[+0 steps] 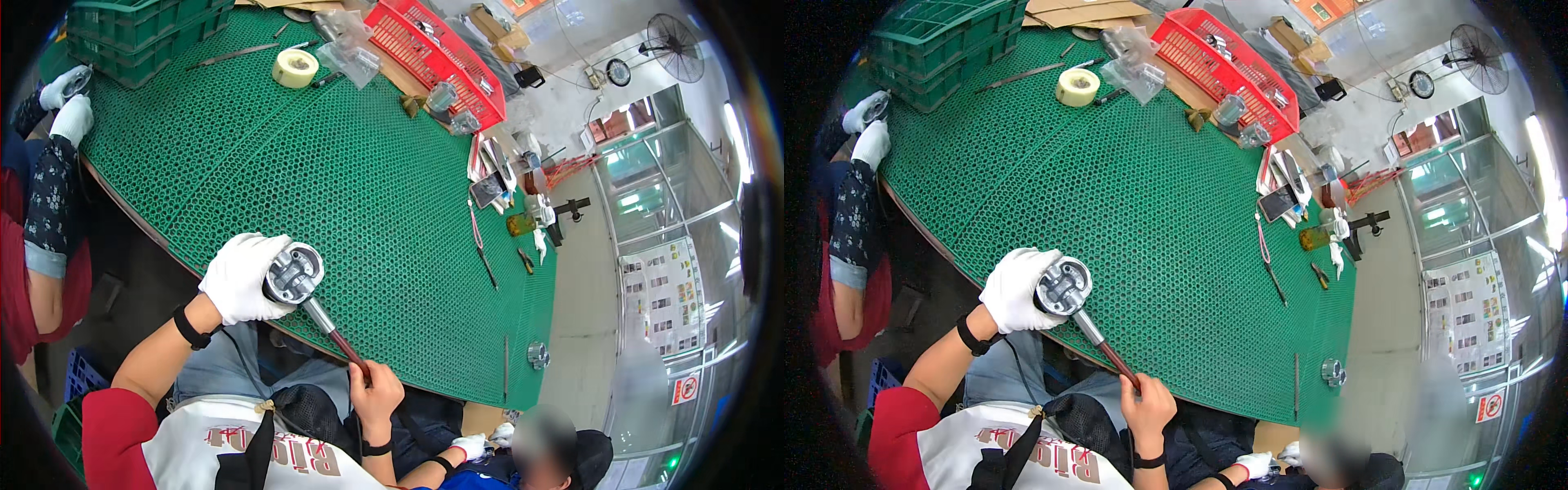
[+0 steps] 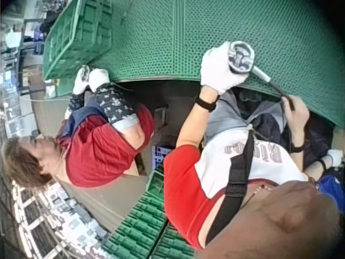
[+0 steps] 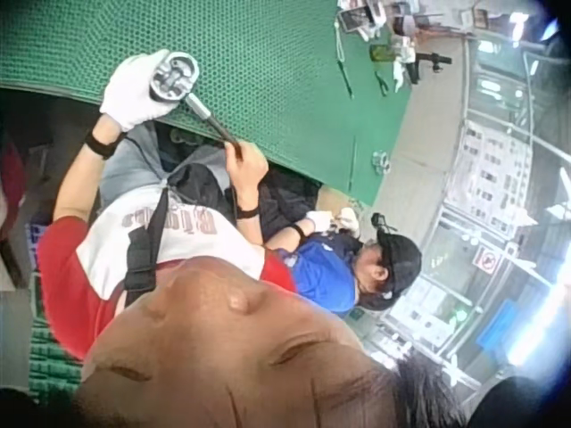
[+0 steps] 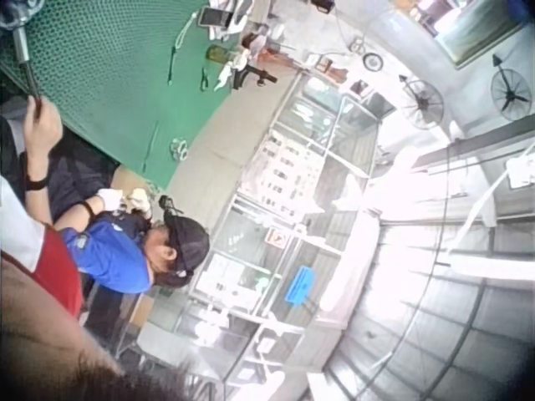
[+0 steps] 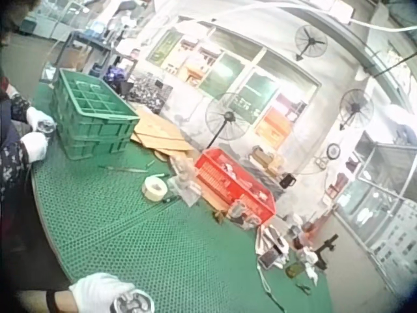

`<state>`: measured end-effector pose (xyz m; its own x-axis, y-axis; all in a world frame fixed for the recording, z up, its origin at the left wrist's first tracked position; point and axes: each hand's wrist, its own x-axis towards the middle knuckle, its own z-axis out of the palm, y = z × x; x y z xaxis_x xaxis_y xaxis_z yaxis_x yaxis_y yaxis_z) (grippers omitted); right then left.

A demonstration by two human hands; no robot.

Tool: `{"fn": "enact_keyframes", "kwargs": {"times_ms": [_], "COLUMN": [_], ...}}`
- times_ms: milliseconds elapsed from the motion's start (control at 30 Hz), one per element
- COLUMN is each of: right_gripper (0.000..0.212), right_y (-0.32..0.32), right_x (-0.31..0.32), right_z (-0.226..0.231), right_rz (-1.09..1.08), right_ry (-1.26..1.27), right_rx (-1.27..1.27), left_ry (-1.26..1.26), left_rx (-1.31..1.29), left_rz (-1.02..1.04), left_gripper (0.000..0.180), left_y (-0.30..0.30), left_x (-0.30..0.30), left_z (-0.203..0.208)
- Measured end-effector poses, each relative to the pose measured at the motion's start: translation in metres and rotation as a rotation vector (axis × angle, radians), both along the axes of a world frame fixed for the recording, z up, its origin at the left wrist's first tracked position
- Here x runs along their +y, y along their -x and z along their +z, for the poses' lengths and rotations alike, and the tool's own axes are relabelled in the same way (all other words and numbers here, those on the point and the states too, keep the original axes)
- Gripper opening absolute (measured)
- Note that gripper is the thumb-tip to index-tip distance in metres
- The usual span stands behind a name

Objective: Assembling connecting rods and pistons at a production workbench.

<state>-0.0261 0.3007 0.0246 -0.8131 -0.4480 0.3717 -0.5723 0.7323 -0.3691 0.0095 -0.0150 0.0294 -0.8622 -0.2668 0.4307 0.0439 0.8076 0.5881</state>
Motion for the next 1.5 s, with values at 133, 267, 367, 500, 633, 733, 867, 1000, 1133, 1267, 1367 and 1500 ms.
{"fn": "enact_keyframes", "kwargs": {"times_ms": [133,267,367,500,633,733,867,1000,1133,1267,1367,1500], "right_gripper": [0.02,0.019,0.019,0.02,0.022,0.022,0.021,0.02,0.021,0.02,0.019,0.019], "right_y": [0.013,0.025,0.027,0.031,0.034,0.028,0.039,0.05,0.049,0.059,0.064,0.058], "right_x": [0.0,-0.002,-0.008,-0.005,-0.012,-0.021,-0.018,-0.024,-0.025,-0.028,-0.031,-0.03], "right_z": [0.003,0.008,0.007,0.007,0.012,0.012,0.015,0.017,0.016,0.02,0.019,0.017], "right_rz": [0.046,0.047,0.065,0.144,0.112,0.099,0.176,0.194,0.185,0.208,0.254,0.213], "right_ry": [-0.015,0.02,0.075,0.033,-0.007,0.024,0.019,0.026,0.008,0.001,0.021,0.019], "right_rx": [0.056,0.055,0.027,0.028,0.092,0.102,0.05,0.067,0.083,0.091,0.043,0.048], "left_ry": [-0.027,-0.003,-0.046,-0.049,-0.035,-0.073,-0.078,-0.068,-0.065,-0.079,-0.063,-0.039], "left_rx": [0.1,0.096,0.076,0.059,0.084,0.094,0.067,0.042,0.118,0.156,0.152,0.163], "left_rz": [-0.023,-0.028,-0.03,-0.059,-0.042,-0.026,-0.034,0.001,0.015,0.003,0.032,0.06], "left_gripper": [0.088,0.089,0.088,0.086,0.086,0.087,0.088,0.089,0.092,0.094,0.095,0.096], "left_y": [0.003,0.004,0.005,0.006,0.005,0.006,0.004,0.005,0.008,0.008,0.004,0.007], "left_x": [0.001,0.003,0.002,-0.002,-0.002,-0.001,-0.001,-0.001,-0.001,-0.004,-0.004,0.0], "left_z": [0.0,0.004,0.006,0.004,0.002,0.0,0.002,-0.004,-0.009,-0.012,-0.014,-0.012]}}
